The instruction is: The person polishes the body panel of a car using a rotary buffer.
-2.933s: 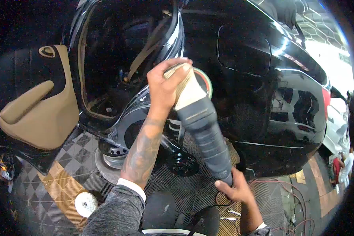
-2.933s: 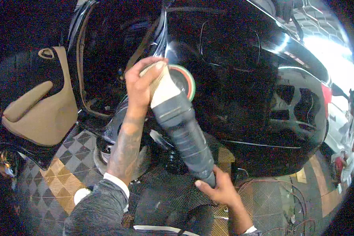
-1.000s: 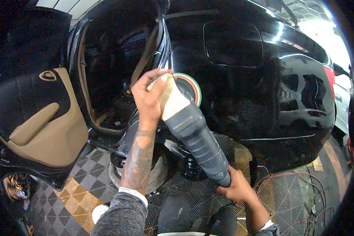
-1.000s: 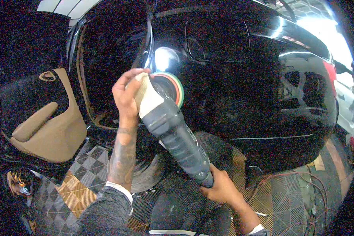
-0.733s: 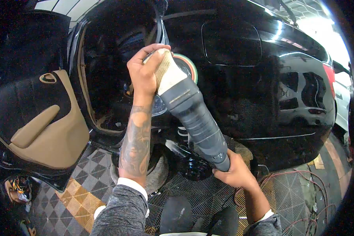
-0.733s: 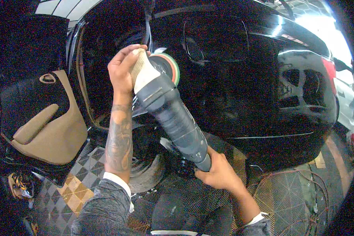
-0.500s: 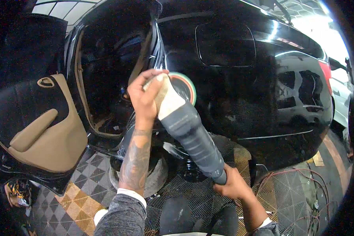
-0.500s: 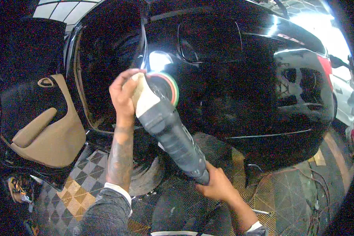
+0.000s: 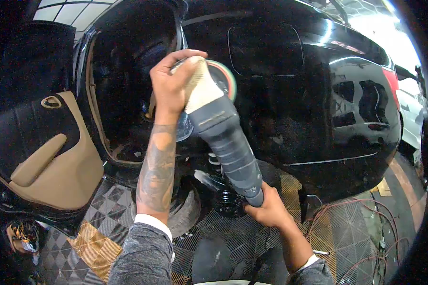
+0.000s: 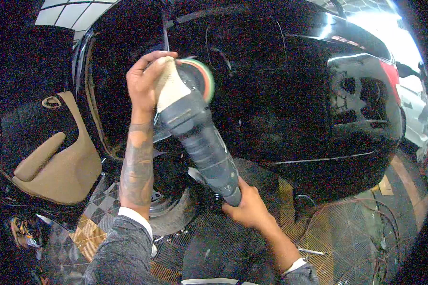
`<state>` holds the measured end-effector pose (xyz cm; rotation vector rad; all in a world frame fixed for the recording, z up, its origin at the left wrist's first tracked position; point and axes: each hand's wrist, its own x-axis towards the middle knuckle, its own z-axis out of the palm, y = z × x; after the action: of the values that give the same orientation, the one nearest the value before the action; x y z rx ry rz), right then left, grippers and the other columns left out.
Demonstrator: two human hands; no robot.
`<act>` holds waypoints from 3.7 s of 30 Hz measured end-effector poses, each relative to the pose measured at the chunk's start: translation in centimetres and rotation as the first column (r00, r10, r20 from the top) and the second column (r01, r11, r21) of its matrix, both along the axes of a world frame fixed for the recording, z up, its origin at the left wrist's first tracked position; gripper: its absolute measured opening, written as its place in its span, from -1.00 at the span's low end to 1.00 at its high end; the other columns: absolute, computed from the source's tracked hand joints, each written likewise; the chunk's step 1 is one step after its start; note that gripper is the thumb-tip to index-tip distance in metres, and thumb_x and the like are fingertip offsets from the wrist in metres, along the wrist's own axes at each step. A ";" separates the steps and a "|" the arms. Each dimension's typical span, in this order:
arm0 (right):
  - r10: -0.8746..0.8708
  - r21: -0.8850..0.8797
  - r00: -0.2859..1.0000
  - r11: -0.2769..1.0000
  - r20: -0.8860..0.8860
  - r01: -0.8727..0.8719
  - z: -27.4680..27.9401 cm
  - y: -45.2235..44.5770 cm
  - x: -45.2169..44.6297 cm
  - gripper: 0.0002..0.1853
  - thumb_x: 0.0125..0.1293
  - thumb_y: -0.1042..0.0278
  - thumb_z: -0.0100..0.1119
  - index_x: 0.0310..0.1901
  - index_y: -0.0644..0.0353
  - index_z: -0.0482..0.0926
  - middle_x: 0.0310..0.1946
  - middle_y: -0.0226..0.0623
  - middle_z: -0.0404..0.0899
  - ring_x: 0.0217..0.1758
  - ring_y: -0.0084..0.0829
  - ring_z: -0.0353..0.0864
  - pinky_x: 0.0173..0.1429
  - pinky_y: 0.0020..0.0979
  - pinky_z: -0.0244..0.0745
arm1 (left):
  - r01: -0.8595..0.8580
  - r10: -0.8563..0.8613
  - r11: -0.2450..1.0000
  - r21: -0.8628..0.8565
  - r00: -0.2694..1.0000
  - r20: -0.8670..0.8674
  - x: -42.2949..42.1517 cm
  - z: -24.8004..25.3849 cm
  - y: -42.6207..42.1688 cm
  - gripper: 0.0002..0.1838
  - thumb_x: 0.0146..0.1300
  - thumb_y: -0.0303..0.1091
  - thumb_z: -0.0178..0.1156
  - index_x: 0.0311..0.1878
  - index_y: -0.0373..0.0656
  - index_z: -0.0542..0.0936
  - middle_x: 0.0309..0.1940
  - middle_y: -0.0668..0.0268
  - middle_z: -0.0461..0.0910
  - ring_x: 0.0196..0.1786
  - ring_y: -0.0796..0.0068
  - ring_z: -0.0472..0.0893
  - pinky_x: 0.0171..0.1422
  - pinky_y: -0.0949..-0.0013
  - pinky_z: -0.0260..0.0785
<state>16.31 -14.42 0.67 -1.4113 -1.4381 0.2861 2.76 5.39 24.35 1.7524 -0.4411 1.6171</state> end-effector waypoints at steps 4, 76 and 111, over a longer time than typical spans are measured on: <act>-0.015 -0.003 0.999 1.000 0.037 0.015 -0.6 -0.4 -0.2 -0.30 -0.05 0.35 0.41 0.21 0.27 0.44 -0.07 0.11 0.68 0.07 0.08 0.66 0.17 -0.17 0.53 | 0.039 -0.039 0.999 -0.029 0.999 -0.012 -0.2 -0.3 0.2 -0.78 0.26 -0.44 0.24 -0.11 -0.40 0.67 -0.22 0.11 0.73 -0.23 0.46 0.71 -0.11 0.43 0.57; 0.022 -0.156 0.997 0.987 -0.077 -0.034 -4.8 -5.3 0.6 -0.29 -0.08 0.42 0.44 0.20 0.29 0.45 -0.11 0.05 0.70 -0.02 -0.11 0.72 0.14 -0.23 0.54 | -0.235 0.236 0.971 0.037 0.971 -0.039 0.3 -6.4 -2.7 -0.71 0.24 -0.29 0.26 -0.15 -0.37 0.70 -0.23 0.13 0.75 -0.19 0.41 0.72 -0.02 0.41 0.54; -0.117 -0.080 0.992 0.990 -0.040 0.113 -2.0 -3.9 0.9 -0.31 -0.11 0.38 0.40 0.17 0.32 0.48 -0.09 0.10 0.68 0.04 0.02 0.69 0.20 -0.21 0.52 | -0.106 0.109 0.986 0.130 0.994 -0.018 3.8 -1.6 -2.9 -0.76 0.22 -0.35 0.26 -0.17 -0.33 0.71 -0.25 0.16 0.75 -0.21 0.47 0.73 -0.06 0.42 0.57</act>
<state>17.23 -18.36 -1.31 -1.5359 -1.3164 0.3005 6.59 2.53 22.77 1.9202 -0.4552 1.6712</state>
